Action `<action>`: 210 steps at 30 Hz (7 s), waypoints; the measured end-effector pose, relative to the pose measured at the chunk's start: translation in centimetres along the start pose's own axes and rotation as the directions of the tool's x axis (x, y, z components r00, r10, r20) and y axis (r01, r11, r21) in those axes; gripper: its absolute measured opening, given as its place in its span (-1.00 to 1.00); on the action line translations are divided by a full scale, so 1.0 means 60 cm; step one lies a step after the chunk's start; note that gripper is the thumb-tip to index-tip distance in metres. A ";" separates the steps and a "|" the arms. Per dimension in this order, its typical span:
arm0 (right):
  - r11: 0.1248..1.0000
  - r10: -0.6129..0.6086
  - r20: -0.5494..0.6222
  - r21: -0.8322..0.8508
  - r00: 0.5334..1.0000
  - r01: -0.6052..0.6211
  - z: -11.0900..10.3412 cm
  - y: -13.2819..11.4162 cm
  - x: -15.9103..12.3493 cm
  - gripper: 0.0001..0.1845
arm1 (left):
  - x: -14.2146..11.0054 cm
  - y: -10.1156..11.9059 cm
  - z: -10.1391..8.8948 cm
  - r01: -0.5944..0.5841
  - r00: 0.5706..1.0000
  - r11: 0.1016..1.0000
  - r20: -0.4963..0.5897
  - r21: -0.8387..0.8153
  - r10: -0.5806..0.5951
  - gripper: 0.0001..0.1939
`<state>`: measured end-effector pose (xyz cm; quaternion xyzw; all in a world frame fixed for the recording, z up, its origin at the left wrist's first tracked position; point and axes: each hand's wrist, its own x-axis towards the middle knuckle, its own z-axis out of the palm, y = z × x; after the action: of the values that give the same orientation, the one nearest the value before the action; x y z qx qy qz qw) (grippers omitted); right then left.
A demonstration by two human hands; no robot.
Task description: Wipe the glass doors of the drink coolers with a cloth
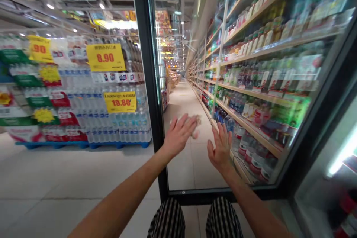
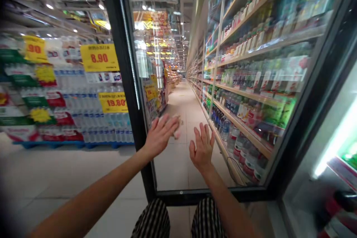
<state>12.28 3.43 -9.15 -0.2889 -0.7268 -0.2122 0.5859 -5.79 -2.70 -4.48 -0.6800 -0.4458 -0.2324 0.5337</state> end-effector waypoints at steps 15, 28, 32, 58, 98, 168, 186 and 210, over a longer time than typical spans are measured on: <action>0.999 -0.011 -0.057 -0.038 0.998 0.009 -0.011 0.021 0.003 -0.39 | 0.056 -0.021 0.003 0.033 0.992 0.999 -0.123 0.009 -0.032 -0.56; 0.992 0.041 -0.054 -0.116 0.998 -0.047 -0.018 0.064 -0.008 -0.40 | 0.069 0.008 0.006 -0.190 0.980 0.981 -0.062 -0.038 0.188 -0.58; 0.988 0.038 -0.036 -0.148 0.999 -0.043 -0.018 0.081 -0.009 -0.40 | 0.069 0.025 0.012 -0.378 0.925 0.925 -0.049 -0.043 0.376 -0.61; 0.956 0.158 -0.048 -0.243 0.986 -0.165 -0.070 0.189 -0.015 -0.36 | 0.251 0.091 0.044 -0.340 0.935 0.936 -0.139 -0.094 0.326 -0.60; 0.870 0.162 -0.230 -0.425 0.959 -0.249 -0.268 0.409 0.097 -0.45 | 0.625 0.372 0.139 -0.470 0.883 0.837 -0.144 -0.280 0.448 -0.58; 0.908 0.353 -0.609 0.038 0.710 -0.418 -0.212 0.419 0.496 -0.44 | 0.536 -0.086 -0.086 -0.115 0.976 0.984 -0.201 -0.138 0.086 -0.60; 0.983 -0.145 -0.230 -0.146 0.962 0.113 -0.135 0.275 0.510 -0.47 | 0.450 -0.157 -0.075 0.257 0.929 0.966 -0.279 0.018 -0.242 -0.43; 0.996 0.001 -0.364 -0.078 0.931 -0.031 -0.115 0.185 0.550 -0.46 | 0.396 -0.176 -0.082 0.179 0.968 0.981 -0.192 0.072 -0.162 -0.45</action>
<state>19.89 12.83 24.23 -0.2743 -0.5942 -0.2869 0.6996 -2.27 1.57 21.41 -0.5901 -0.4608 -0.3197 0.5806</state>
